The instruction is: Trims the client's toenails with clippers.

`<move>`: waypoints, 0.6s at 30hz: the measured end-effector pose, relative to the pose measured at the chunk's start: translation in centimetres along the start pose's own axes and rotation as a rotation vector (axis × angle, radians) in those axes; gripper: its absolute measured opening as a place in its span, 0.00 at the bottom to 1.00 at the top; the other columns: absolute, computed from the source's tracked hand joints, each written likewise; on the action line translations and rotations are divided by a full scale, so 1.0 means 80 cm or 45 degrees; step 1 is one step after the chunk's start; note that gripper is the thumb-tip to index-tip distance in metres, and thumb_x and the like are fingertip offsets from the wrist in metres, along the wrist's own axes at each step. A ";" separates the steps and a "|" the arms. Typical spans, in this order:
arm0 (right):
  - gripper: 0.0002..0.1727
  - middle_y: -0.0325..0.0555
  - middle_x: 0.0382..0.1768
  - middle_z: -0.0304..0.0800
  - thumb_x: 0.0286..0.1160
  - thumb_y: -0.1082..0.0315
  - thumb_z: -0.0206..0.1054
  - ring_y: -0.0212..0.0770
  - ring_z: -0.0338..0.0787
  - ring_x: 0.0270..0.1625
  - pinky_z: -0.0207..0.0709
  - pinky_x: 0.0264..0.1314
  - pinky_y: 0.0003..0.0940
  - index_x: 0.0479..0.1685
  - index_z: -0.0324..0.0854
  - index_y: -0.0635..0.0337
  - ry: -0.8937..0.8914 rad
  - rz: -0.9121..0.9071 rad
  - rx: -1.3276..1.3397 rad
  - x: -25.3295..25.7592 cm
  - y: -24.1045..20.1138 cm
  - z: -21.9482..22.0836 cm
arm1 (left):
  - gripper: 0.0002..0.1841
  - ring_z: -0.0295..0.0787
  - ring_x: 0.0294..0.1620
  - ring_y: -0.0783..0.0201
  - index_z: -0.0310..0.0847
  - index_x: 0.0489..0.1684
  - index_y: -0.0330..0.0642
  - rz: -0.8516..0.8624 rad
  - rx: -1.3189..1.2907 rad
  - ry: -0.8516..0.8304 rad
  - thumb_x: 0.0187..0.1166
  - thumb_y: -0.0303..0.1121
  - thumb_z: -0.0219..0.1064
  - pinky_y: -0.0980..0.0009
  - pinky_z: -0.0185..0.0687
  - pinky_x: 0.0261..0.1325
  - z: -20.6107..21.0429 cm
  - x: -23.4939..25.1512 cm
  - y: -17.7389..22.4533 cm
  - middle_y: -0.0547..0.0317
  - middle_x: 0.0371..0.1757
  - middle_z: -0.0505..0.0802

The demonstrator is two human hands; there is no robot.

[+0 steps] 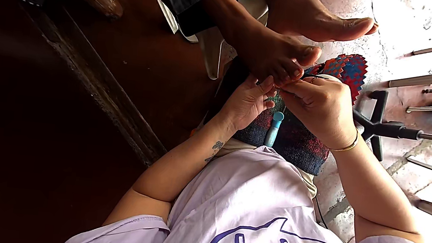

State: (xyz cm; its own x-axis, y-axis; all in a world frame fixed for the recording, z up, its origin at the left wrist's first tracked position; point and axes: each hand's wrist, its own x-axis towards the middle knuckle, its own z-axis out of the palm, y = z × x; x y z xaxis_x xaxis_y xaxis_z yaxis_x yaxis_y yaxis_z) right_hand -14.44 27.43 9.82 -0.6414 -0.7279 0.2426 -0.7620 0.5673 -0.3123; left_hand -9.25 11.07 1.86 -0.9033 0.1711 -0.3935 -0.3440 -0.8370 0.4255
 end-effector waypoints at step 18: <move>0.06 0.42 0.33 0.92 0.75 0.72 0.69 0.26 0.88 0.31 0.81 0.35 0.21 0.44 0.89 0.61 -0.046 0.138 0.427 -0.019 0.005 -0.018 | 0.09 0.89 0.50 0.65 0.78 0.56 0.50 -0.002 -0.166 -0.068 0.92 0.39 0.53 0.66 0.86 0.56 0.002 0.000 -0.003 0.60 0.48 0.91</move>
State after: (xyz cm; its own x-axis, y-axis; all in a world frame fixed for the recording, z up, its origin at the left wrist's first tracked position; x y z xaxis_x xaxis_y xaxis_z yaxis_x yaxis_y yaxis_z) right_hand -13.91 29.35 10.62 -0.7085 -0.6872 0.1606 -0.6142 0.4884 -0.6199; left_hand -9.21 11.36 1.90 -0.9163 0.1970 -0.3486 -0.3123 -0.8965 0.3143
